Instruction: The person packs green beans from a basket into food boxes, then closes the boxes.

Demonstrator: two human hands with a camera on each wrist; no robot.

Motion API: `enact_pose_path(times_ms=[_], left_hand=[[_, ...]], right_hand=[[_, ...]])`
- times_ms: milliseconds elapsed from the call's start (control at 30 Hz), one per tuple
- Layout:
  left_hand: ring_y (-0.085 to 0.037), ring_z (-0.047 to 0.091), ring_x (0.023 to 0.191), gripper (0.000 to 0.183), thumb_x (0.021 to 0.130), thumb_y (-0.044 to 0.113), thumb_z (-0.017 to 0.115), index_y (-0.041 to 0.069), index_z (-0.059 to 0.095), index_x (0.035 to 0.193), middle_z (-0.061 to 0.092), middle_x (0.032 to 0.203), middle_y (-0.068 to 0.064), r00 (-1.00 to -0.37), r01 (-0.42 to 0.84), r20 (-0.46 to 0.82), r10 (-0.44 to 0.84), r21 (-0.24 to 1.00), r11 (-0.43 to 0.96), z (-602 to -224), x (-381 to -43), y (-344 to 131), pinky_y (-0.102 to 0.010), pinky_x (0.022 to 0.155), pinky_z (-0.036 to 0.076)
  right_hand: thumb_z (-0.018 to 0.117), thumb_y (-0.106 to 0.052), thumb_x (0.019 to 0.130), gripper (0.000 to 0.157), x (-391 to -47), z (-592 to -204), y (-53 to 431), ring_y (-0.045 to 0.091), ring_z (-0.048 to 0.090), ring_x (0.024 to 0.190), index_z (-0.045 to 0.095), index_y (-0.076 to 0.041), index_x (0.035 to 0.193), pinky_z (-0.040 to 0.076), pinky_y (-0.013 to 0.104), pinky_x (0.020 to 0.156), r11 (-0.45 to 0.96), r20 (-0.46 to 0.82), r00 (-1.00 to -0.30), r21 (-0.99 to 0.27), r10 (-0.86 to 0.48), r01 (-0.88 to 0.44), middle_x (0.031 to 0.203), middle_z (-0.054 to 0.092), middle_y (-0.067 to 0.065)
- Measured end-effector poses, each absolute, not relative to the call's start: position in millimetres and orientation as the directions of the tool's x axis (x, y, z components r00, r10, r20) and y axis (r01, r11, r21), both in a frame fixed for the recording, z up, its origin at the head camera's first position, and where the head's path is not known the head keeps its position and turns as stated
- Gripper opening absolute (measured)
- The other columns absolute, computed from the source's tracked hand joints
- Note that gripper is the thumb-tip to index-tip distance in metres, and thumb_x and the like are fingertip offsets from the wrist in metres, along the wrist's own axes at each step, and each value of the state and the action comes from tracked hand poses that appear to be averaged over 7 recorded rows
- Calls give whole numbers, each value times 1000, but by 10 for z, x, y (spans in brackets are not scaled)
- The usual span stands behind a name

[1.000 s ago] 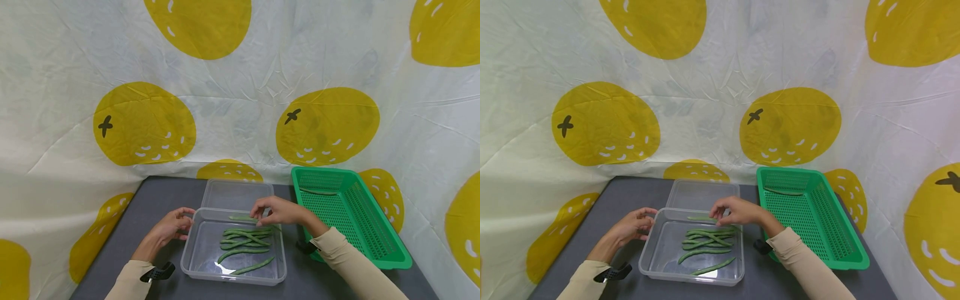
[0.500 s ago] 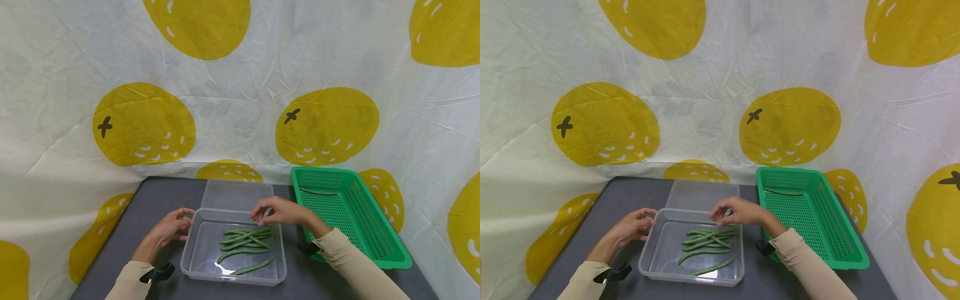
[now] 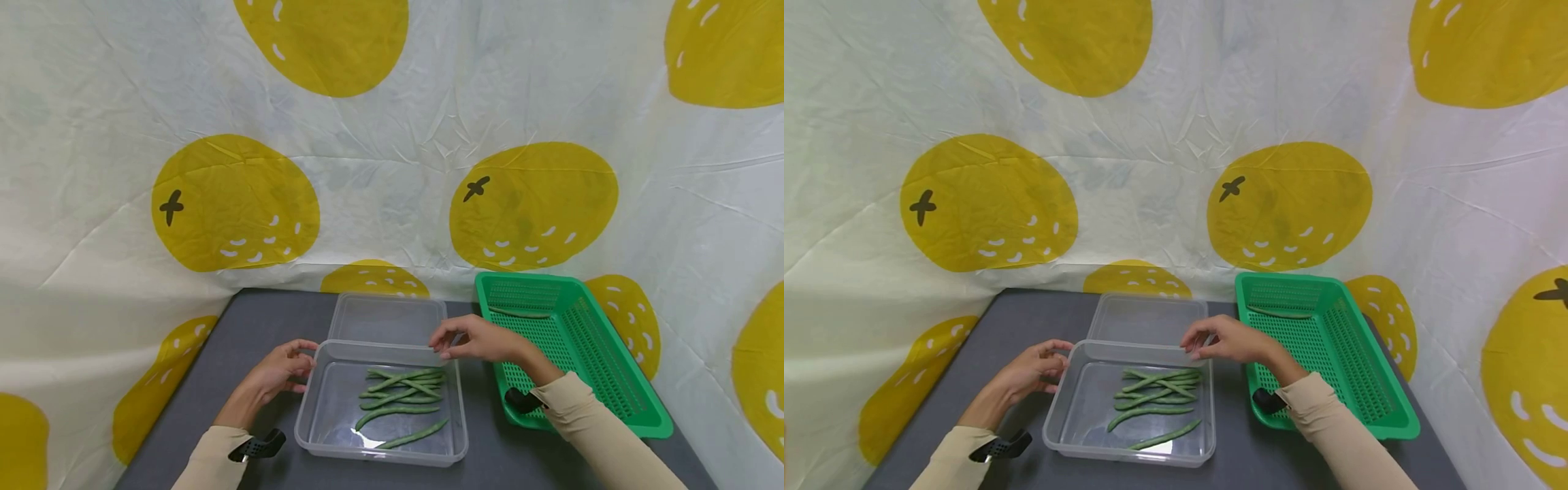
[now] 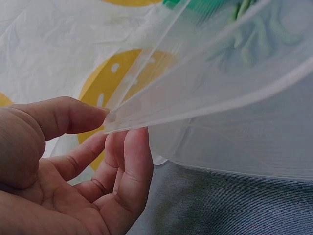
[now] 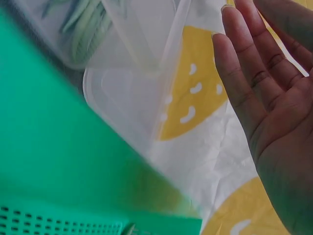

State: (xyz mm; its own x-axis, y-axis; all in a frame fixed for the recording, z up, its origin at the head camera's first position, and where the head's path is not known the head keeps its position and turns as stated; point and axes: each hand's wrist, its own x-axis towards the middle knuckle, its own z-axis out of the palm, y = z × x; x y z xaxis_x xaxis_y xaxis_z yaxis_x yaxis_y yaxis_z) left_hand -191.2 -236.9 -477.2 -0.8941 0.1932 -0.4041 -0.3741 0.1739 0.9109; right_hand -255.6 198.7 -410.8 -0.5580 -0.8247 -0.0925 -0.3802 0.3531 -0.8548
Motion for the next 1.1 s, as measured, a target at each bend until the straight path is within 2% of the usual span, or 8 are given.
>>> enact_pose_path(times_ms=[267,500,867,1100], left_hand=[[-25,65,87,49,94,11,63,0,49,139,61,108,-17,-890,-387,-416,186,905,175,-4746,-1928,-2361,-42,69,57],[-25,64,86,49,93,10,63,0,50,139,62,108,-17,-889,-392,-421,182,903,174,-4735,-1937,-2363,-42,69,57],[-25,65,86,50,94,10,62,0,48,140,62,108,-17,-885,-394,-423,193,903,174,-4732,-1930,-2376,-41,69,57],[-25,65,86,50,94,11,64,0,49,140,62,108,-17,-885,-397,-425,190,902,169,-4710,-1940,-2374,-41,69,57]], right_hand=[[66,-18,99,23,-2624,-4051,2250,19,67,100,69,-18,121,56,35,88,393,-71,-630,-833,-773,-389,117,69,10],[66,-18,99,23,-2690,-4063,2493,22,68,103,69,-18,121,56,32,86,455,-62,-717,-810,-695,-370,113,70,1],[66,-15,99,24,-2827,-4207,2804,22,67,99,68,-12,122,55,30,83,472,-16,-780,-804,-626,-362,107,71,6],[65,-9,98,27,-2881,-4284,2990,30,66,98,66,-3,125,55,30,83,463,13,-818,-819,-574,-338,111,70,18]])
